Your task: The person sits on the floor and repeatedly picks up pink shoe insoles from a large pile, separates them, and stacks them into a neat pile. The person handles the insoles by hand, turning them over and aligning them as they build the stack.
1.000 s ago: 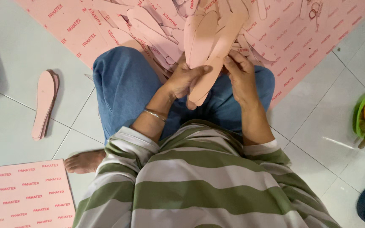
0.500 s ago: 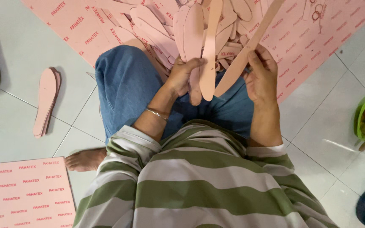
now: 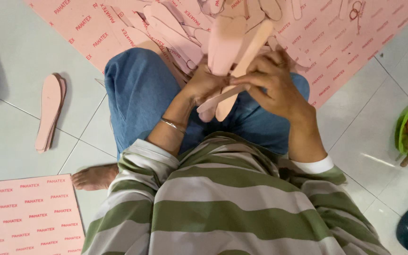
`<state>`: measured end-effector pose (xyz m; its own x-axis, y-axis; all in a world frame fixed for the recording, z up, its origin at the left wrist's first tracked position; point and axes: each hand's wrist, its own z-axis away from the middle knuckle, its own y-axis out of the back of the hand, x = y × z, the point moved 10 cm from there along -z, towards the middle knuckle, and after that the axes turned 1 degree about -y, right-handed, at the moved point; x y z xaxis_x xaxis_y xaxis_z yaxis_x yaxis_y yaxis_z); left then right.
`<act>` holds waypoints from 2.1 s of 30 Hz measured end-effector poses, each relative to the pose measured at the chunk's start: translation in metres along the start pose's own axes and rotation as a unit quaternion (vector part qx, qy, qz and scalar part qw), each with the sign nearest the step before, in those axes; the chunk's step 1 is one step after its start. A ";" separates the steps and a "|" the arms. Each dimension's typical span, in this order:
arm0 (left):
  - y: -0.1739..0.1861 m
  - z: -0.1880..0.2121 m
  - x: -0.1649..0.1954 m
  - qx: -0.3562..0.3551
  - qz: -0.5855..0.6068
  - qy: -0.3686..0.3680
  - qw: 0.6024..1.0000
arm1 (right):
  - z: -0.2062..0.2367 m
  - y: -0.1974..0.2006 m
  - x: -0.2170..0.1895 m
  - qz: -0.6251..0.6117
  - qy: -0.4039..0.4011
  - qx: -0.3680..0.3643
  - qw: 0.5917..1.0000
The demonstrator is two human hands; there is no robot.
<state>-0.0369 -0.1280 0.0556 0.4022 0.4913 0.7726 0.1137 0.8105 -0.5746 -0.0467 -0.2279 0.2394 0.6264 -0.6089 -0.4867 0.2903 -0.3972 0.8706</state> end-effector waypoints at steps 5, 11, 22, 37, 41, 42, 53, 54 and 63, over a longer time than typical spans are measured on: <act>-0.013 0.013 -0.007 -0.078 0.072 0.071 0.992 | -0.011 -0.007 -0.028 0.044 0.082 0.005 0.996; -0.021 0.014 0.002 -0.127 0.177 0.091 0.972 | 0.000 -0.018 0.022 -0.018 -0.075 0.004 0.997; -0.010 0.000 0.015 -0.016 0.205 0.017 0.979 | 0.050 -0.049 0.120 -0.444 -0.294 0.264 0.804; 0.011 -0.001 0.014 0.113 0.156 -0.003 0.981 | 0.057 -0.020 0.101 -0.445 -0.247 0.296 0.809; 0.013 0.000 0.018 0.120 0.181 -0.013 0.976 | 0.066 -0.017 0.105 -0.511 -0.285 0.245 0.773; 0.013 0.000 0.019 0.123 0.178 -0.011 0.976 | 0.067 -0.009 0.103 -0.461 -0.281 0.250 0.804; 0.006 0.003 0.027 0.101 0.202 -0.013 0.974 | 0.058 0.016 0.067 -0.198 -0.210 0.180 0.940; 0.006 0.003 0.027 0.102 0.199 -0.009 0.975 | 0.054 0.005 0.067 -0.209 -0.228 0.157 0.938; -0.003 0.004 0.025 0.059 0.192 0.009 0.980 | 0.023 -0.037 0.060 -0.319 -0.263 0.102 0.905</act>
<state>-0.0314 -0.1168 0.0775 0.4113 0.7620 0.5001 -0.1541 0.5989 -0.7858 -0.0364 -0.2649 0.1762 -0.0670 -0.4331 -0.8988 0.2993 -0.8681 0.3960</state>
